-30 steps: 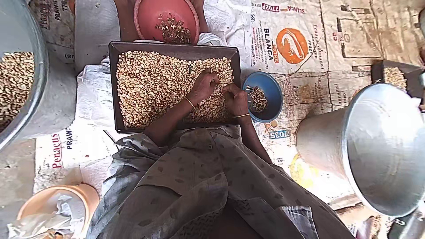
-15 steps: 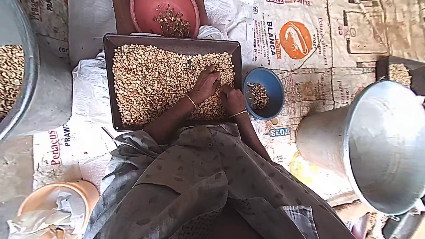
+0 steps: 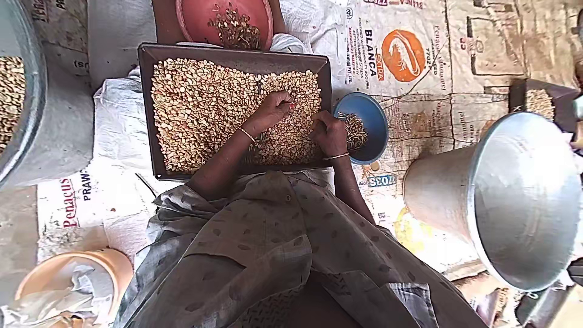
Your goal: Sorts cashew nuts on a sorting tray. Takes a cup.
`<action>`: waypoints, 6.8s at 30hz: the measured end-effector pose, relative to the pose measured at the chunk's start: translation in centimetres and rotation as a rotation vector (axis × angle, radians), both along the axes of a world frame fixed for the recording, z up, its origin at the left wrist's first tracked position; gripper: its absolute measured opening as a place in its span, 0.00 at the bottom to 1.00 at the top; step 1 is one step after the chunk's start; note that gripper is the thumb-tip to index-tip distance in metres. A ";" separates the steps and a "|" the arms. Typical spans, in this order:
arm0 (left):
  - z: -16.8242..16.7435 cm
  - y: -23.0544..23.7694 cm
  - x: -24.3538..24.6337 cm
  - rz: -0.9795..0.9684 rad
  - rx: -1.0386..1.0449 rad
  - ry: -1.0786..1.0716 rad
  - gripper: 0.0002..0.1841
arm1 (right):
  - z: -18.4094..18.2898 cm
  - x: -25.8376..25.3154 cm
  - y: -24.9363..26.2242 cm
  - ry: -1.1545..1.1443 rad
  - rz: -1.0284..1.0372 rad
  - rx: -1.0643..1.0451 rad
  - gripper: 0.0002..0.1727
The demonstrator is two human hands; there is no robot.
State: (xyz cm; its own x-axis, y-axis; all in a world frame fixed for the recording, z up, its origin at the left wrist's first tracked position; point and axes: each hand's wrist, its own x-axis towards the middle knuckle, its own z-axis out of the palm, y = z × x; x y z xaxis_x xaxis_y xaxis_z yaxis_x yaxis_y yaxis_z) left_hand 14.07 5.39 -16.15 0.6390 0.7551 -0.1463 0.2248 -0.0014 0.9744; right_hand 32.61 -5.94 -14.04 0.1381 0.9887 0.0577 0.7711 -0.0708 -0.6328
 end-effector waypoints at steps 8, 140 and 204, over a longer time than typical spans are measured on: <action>0.1 -0.1 -0.2 0.014 -0.171 -0.190 0.07 | -0.2 -1.0 0.5 0.518 0.002 -0.058 0.14; -0.3 -2.8 -1.0 -0.427 0.460 0.210 0.10 | -1.3 -1.4 -3.6 -0.053 0.280 -0.034 0.10; 1.0 0.4 -17.1 0.613 0.297 -0.318 0.16 | 0.2 -4.8 10.5 -0.690 0.137 -0.131 0.23</action>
State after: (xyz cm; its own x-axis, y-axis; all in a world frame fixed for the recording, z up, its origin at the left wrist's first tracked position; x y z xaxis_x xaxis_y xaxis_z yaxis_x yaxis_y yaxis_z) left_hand -3.05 5.76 -15.11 0.0691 0.9682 0.2406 -0.0220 -0.2396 0.9706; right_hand 27.85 4.60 -13.83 -0.0135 0.9994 -0.0331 0.9999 0.0138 0.0100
